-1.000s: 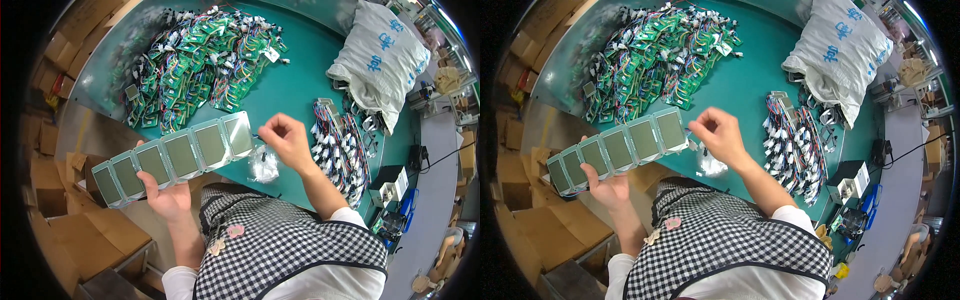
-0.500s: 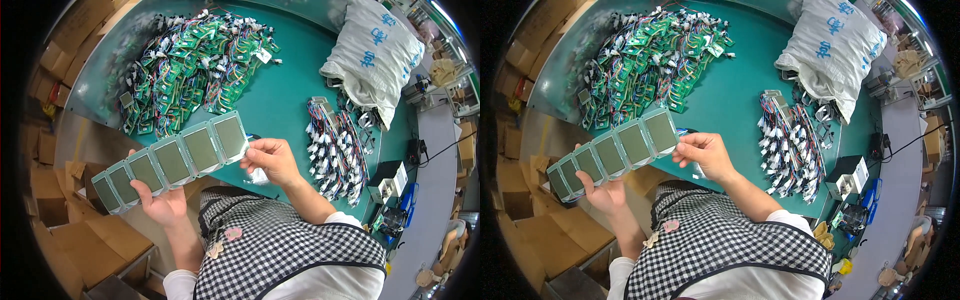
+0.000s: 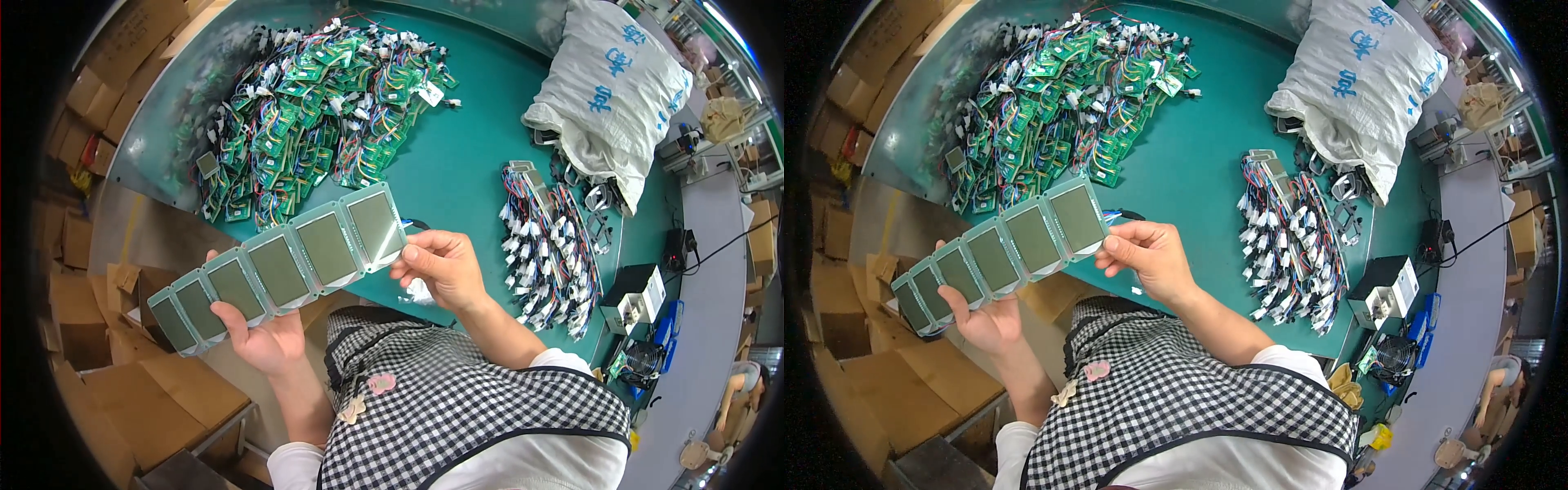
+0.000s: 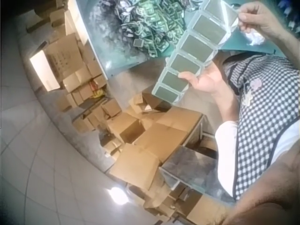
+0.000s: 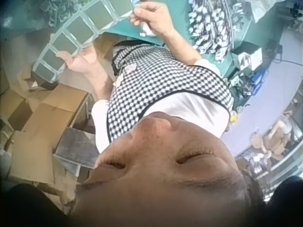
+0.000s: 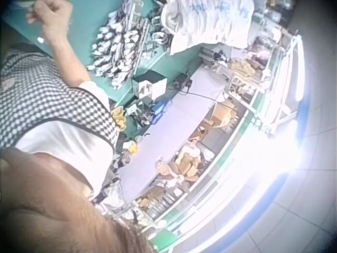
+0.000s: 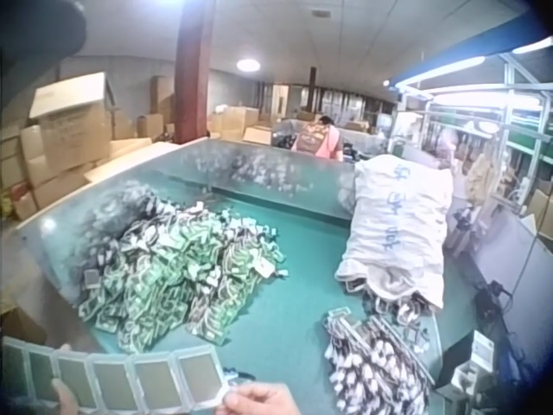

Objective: The person peels protective plastic film from LCD screens attached to circuit boards by hand.

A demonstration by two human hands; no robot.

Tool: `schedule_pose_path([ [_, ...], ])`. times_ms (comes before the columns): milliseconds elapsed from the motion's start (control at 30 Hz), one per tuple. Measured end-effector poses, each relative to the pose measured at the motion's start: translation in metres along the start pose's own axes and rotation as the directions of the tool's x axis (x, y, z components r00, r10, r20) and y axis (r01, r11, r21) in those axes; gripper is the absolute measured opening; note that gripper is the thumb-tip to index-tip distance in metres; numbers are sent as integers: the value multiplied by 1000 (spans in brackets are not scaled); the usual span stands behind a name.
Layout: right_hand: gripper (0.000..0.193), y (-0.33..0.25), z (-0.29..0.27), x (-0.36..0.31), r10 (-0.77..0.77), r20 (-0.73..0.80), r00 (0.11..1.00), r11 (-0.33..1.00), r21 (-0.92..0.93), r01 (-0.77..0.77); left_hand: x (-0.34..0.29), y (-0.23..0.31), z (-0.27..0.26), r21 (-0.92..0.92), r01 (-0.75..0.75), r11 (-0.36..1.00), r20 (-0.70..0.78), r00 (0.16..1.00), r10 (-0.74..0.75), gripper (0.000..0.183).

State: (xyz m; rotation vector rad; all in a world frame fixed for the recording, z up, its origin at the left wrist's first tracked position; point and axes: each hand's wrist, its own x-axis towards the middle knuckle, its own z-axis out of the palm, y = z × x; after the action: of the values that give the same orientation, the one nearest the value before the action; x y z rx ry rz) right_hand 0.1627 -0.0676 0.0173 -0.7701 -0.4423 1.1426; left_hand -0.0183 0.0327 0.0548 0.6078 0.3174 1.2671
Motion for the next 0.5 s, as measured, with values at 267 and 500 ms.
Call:
schedule_pose_path([
  [267, 12, 4, 0, 0, -18, -64, 998, 1000, 22, 19, -5, -1, 0, 3, -38, 999, 27, 999, 38, 57],
  [500, 14, 7, 5, 3, -57, -114, 992, 998, -3, 57, -13, -2, 8, 179, -203, 963, 56, 979, 196, 60],
])
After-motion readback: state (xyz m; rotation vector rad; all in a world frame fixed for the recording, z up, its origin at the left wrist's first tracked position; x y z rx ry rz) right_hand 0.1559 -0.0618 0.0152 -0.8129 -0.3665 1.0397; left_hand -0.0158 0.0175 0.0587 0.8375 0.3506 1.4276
